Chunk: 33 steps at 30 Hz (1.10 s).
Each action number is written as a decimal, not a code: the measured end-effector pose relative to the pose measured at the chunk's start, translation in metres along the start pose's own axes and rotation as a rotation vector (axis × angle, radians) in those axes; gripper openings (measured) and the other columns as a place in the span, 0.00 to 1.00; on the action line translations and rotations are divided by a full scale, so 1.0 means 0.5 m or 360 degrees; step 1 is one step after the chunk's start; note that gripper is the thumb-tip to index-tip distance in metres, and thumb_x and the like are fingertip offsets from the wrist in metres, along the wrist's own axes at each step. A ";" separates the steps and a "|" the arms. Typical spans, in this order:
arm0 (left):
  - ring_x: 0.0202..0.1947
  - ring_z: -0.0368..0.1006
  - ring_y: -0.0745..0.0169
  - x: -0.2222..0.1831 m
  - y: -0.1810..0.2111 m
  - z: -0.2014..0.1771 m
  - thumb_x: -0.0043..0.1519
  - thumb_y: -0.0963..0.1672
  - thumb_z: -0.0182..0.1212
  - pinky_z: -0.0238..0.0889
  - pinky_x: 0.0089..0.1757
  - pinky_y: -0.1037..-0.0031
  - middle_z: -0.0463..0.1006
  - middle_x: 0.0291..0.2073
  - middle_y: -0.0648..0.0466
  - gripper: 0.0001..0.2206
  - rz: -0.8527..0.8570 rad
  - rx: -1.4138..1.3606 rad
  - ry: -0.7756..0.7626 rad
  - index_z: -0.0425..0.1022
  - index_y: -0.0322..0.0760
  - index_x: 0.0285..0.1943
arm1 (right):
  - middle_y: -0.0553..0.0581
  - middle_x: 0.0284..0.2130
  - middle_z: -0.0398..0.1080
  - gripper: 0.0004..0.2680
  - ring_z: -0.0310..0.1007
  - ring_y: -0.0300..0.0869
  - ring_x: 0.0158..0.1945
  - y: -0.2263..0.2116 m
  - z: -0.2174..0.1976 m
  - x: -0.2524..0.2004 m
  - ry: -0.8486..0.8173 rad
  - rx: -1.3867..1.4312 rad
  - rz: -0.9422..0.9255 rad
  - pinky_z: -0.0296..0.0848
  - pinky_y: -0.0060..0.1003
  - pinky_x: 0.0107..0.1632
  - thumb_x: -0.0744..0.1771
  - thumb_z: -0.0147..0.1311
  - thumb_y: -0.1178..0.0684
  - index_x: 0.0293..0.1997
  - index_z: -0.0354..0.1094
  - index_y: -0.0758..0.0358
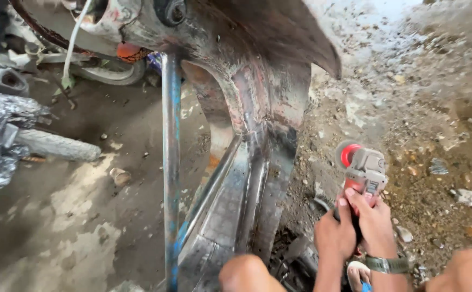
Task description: Using an angle grinder to smooth and clean the metal frame of a motorcycle
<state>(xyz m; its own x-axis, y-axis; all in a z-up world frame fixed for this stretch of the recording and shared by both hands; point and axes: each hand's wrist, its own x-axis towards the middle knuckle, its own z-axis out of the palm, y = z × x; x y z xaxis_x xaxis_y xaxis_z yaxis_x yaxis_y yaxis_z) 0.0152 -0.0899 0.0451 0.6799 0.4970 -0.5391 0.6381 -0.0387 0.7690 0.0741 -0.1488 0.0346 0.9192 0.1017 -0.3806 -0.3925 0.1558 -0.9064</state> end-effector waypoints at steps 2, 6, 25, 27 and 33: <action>0.47 0.73 0.31 0.010 -0.003 -0.010 0.66 0.64 0.31 0.64 0.48 0.50 0.79 0.45 0.34 0.36 -0.0041 0.0025 0.0021 0.80 0.38 0.48 | 0.61 0.34 0.73 0.05 0.72 0.46 0.39 -0.049 0.033 -0.035 -0.0010 -0.0184 0.0081 0.72 0.38 0.45 0.68 0.57 0.56 0.40 0.71 0.70; 0.46 0.74 0.28 0.015 -0.007 -0.015 0.65 0.65 0.33 0.64 0.47 0.51 0.79 0.43 0.33 0.38 -0.0121 0.0046 0.0090 0.81 0.36 0.40 | 0.51 0.23 0.63 0.11 0.62 0.38 0.29 -0.016 0.025 -0.017 0.0023 -0.0286 -0.0055 0.65 0.34 0.36 0.66 0.62 0.55 0.25 0.62 0.60; 0.24 0.65 0.57 0.031 -0.155 -0.064 0.66 0.62 0.34 0.51 0.31 0.66 0.74 0.21 0.48 0.33 0.0017 -0.0486 0.0349 0.73 0.37 0.25 | 0.53 0.21 0.65 0.18 0.54 0.38 0.23 -0.012 0.122 -0.078 -0.0407 -0.1051 0.0163 0.55 0.31 0.28 0.63 0.69 0.47 0.26 0.54 0.57; 0.29 0.76 0.55 0.024 -0.141 -0.075 0.64 0.62 0.31 0.59 0.32 0.66 0.83 0.27 0.47 0.36 -0.0100 -0.0597 0.0347 0.83 0.37 0.31 | 0.53 0.30 0.75 0.13 0.66 0.38 0.27 -0.040 0.145 -0.091 -0.0590 -0.1321 0.0179 0.67 0.29 0.32 0.63 0.63 0.44 0.47 0.73 0.60; 0.39 0.80 0.60 0.038 -0.132 -0.121 0.66 0.60 0.35 0.67 0.39 0.67 0.88 0.38 0.46 0.34 -0.0369 -0.0805 0.0376 0.88 0.39 0.45 | 0.47 0.22 0.65 0.13 0.48 0.32 0.21 -0.003 0.185 -0.070 -0.0742 -0.1238 0.0183 0.53 0.23 0.26 0.66 0.66 0.46 0.32 0.61 0.55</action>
<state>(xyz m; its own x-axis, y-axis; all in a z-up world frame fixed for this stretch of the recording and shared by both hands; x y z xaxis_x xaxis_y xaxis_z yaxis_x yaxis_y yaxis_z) -0.0358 -0.0251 0.0048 0.4079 0.6246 -0.6660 0.4697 0.4819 0.7397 0.0394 -0.0616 0.0665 0.7032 0.4884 -0.5167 -0.1925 -0.5688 -0.7997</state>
